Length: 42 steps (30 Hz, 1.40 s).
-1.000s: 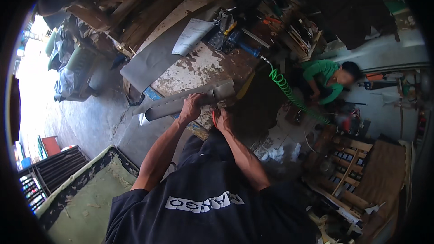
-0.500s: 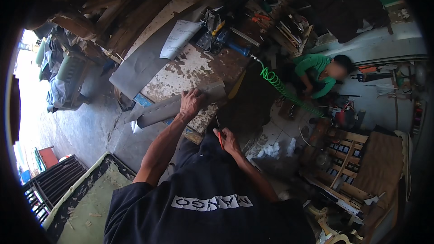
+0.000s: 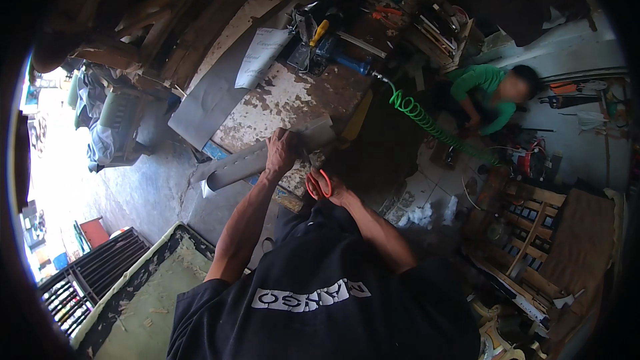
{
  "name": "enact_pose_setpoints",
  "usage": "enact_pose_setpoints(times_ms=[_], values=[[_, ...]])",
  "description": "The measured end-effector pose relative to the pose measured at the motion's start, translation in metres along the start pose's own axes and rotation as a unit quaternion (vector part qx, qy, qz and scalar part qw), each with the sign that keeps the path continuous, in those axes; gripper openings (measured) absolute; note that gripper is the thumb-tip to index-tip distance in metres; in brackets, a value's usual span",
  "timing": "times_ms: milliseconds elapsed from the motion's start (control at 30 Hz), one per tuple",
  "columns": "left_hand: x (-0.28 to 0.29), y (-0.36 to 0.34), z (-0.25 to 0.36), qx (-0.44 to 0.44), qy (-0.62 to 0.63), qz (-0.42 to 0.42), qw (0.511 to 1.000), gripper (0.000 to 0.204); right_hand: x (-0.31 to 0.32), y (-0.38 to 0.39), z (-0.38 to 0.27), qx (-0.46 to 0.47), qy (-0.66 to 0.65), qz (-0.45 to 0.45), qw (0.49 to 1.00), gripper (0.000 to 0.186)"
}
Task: The person connects an air hose to a compressor, wraps fabric around a wooden piece and fastens it using a pneumatic staple gun, then trims excess fabric using scissors and folds the edges by hand.
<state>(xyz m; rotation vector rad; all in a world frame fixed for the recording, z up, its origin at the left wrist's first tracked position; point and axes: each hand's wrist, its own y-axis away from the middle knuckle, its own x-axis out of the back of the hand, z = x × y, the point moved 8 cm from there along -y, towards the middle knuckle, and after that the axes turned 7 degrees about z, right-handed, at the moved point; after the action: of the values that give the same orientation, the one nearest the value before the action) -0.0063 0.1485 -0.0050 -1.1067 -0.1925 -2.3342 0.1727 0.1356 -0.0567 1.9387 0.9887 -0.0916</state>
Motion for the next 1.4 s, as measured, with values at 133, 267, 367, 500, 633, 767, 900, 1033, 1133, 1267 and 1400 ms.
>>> enact_pose_setpoints(times_ms=[133,267,367,500,633,767,900,1033,1133,1267,1400], values=[[-0.001,0.003,0.0,0.008,0.011,0.014,1.0,0.018,0.003,-0.019,-0.001,0.001,-0.064,-0.023,0.998,0.051],[0.0,0.004,0.003,0.004,-0.005,0.042,0.999,0.017,0.007,-0.022,-0.003,0.031,-0.034,-0.017,0.999,0.05],[0.003,0.004,0.005,-0.002,0.001,0.047,0.999,0.017,0.006,-0.023,-0.005,0.015,-0.052,-0.031,0.998,0.047],[0.004,0.006,0.006,0.006,0.018,0.027,0.999,0.017,0.005,-0.031,-0.022,0.089,-0.03,-0.037,0.995,0.042],[0.017,0.009,0.004,0.006,0.051,0.039,0.998,0.011,0.007,-0.027,-0.013,0.07,0.112,-0.065,0.989,0.048],[0.067,0.046,-0.045,0.178,0.027,0.124,0.976,0.021,0.016,0.005,-0.002,0.036,0.15,-0.087,0.984,0.039],[0.161,0.124,-0.099,0.306,-0.165,0.318,0.882,0.031,0.013,0.026,-0.026,0.177,0.401,0.024,0.898,0.04],[0.198,0.174,-0.147,0.409,-0.214,0.339,0.82,0.044,-0.013,0.016,-0.02,0.122,0.448,0.017,0.885,0.044],[0.186,0.17,-0.174,0.411,-0.192,0.178,0.873,0.053,-0.055,-0.006,-0.013,0.148,0.443,0.009,0.884,0.044],[0.186,0.163,-0.186,0.434,-0.153,0.129,0.879,0.059,-0.119,-0.045,-0.006,0.192,0.51,0.059,0.837,0.046],[0.183,0.163,-0.198,0.523,-0.091,0.084,0.843,0.075,-0.157,-0.068,0.004,0.149,0.581,0.151,0.786,0.052]])
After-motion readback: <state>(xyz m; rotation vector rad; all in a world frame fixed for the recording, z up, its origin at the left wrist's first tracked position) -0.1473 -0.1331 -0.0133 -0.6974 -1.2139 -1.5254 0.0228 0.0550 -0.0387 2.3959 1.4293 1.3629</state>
